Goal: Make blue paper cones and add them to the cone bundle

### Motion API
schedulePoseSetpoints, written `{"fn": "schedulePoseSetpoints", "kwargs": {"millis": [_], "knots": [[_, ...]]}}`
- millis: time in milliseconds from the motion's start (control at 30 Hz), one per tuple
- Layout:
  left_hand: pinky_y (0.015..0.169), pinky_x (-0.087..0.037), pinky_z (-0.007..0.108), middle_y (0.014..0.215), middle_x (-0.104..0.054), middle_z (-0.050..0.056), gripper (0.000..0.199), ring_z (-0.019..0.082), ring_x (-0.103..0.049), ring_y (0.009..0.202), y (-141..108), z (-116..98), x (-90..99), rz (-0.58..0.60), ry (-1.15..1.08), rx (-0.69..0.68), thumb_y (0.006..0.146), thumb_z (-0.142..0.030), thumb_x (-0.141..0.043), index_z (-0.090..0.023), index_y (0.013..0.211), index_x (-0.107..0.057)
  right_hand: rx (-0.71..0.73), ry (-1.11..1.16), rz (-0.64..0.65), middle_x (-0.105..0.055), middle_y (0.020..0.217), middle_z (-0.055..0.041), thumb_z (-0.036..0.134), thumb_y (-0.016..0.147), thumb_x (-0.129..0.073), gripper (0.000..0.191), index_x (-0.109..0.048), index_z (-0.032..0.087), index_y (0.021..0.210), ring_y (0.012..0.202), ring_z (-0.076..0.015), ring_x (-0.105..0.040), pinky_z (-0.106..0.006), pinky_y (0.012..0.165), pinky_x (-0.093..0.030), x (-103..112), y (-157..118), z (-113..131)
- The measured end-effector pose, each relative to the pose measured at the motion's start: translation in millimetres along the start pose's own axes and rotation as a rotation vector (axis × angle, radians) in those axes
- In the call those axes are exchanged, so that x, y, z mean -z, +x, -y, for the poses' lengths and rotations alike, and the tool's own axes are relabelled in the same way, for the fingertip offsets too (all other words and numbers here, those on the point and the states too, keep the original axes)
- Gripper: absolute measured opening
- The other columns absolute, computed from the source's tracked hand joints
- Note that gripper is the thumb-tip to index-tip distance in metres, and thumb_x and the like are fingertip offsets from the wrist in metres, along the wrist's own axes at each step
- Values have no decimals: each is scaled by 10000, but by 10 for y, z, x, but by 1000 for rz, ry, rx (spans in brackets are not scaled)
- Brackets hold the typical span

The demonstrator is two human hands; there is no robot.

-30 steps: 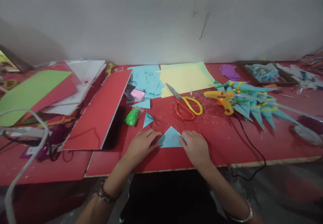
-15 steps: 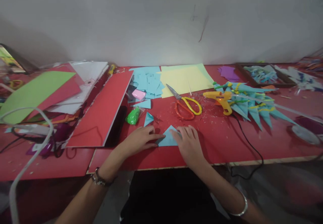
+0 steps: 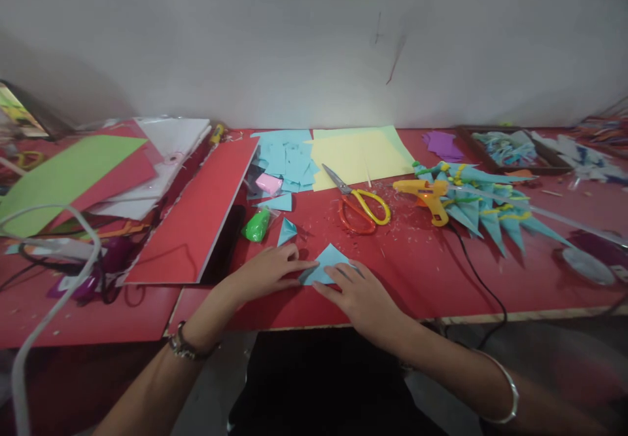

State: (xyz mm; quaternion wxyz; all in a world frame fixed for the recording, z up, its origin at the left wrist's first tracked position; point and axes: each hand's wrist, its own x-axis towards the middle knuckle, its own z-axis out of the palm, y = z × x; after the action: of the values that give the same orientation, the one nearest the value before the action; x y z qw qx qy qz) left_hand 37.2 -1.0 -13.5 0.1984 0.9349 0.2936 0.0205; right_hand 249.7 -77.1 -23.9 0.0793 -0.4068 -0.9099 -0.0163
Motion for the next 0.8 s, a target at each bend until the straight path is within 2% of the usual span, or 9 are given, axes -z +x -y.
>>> {"fn": "schedulePoseSetpoints", "kwargs": {"millis": [333,533,667,800], "knots": [[630,-357,202,847,-444,12,429,108,-410,696,3,36,33,89,-33,24,816,-335,-454,-367,1239,-387,-154,5,75,-504,1233,-35,43,737,-439,510,-491,315,1166,1101,-206,-450,-404,895,-365,69,-394,-210],[673,-362,224,842,-444,17,425,123,-412,735,8,76,38,77,-63,-11,816,-357,-446,-374,1237,-392,-232,18,90,-480,1266,-19,-35,663,-377,637,-489,318,1182,1131,-202,-442,-383,876,-406,85,-574,-302],[695,-369,229,877,-443,23,434,125,-423,764,-13,49,58,100,-91,12,825,-350,-431,-357,1255,-371,-262,12,98,-481,1266,-11,-35,676,-354,617,-493,283,1186,1129,-209,-449,-379,853,-433,87,-666,-328],[690,-373,221,900,-441,26,437,125,-428,774,-31,12,98,126,-101,44,830,-330,-422,-351,1262,-360,-277,52,74,-507,1237,-41,19,737,-358,501,-522,235,1158,1106,-207,-467,-384,854,-437,114,-732,-365]]}}
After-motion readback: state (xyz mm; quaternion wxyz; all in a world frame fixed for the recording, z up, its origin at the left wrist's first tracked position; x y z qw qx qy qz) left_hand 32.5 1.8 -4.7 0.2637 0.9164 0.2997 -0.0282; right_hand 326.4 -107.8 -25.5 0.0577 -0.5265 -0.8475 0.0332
